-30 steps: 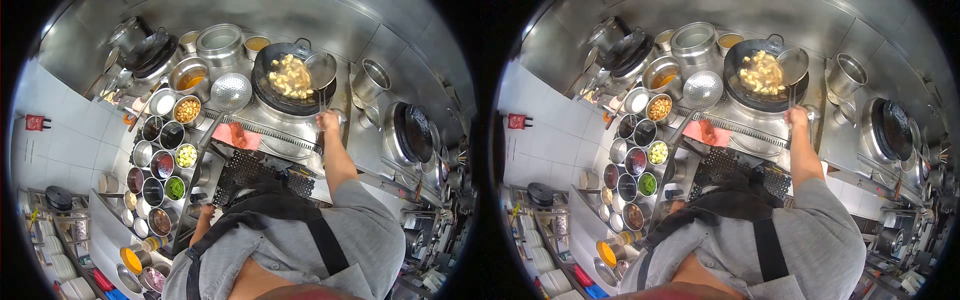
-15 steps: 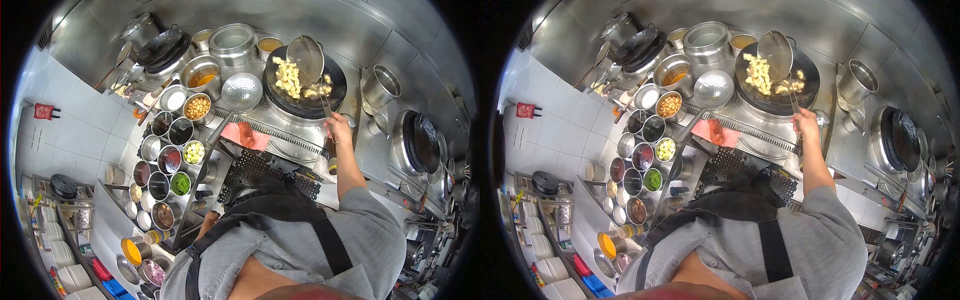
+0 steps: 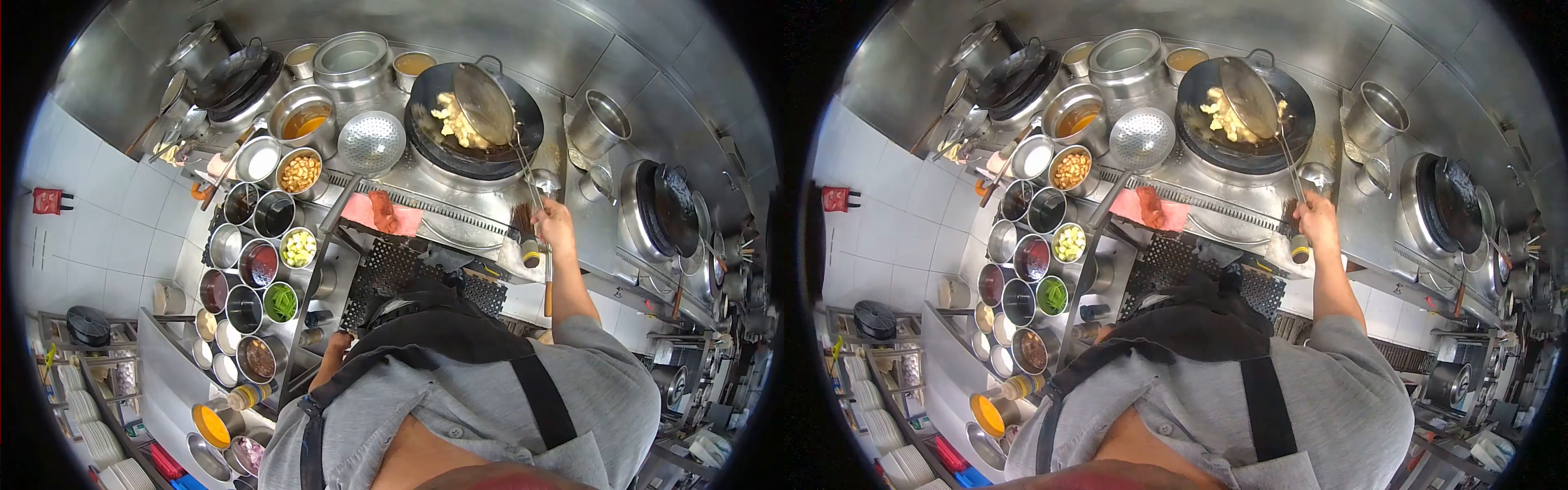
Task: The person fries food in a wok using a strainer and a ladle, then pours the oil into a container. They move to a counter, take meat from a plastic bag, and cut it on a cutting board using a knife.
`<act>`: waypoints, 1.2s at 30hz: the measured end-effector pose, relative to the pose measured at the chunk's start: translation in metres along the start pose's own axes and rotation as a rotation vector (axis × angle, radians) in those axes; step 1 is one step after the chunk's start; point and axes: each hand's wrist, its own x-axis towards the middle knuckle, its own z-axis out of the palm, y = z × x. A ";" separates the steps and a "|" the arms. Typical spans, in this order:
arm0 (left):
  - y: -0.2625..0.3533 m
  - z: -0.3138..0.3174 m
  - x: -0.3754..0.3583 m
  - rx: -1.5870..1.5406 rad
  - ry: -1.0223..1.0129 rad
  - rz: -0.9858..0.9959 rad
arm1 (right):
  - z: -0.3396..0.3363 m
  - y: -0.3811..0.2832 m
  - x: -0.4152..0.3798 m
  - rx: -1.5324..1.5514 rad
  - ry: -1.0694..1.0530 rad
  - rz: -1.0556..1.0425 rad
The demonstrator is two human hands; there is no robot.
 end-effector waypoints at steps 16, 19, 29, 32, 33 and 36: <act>-0.010 0.007 -0.024 -0.096 0.004 0.040 | 0.033 0.015 0.052 -0.171 0.112 -0.052; -0.032 0.034 0.007 0.380 0.003 0.161 | 0.048 0.053 0.089 -0.320 0.110 -0.104; 0.004 0.011 -0.009 -0.086 -0.029 0.087 | 0.027 0.032 0.082 -0.247 0.224 -0.225; 0.044 -0.006 -0.036 -0.067 -0.028 0.000 | 0.025 0.067 0.088 -0.349 0.224 -0.217; 0.051 -0.010 -0.040 -0.050 -0.015 -0.017 | 0.024 0.070 0.089 -0.387 0.243 -0.248; 0.044 -0.007 -0.033 -0.071 0.042 0.024 | 0.010 0.069 0.084 -0.348 0.308 -0.223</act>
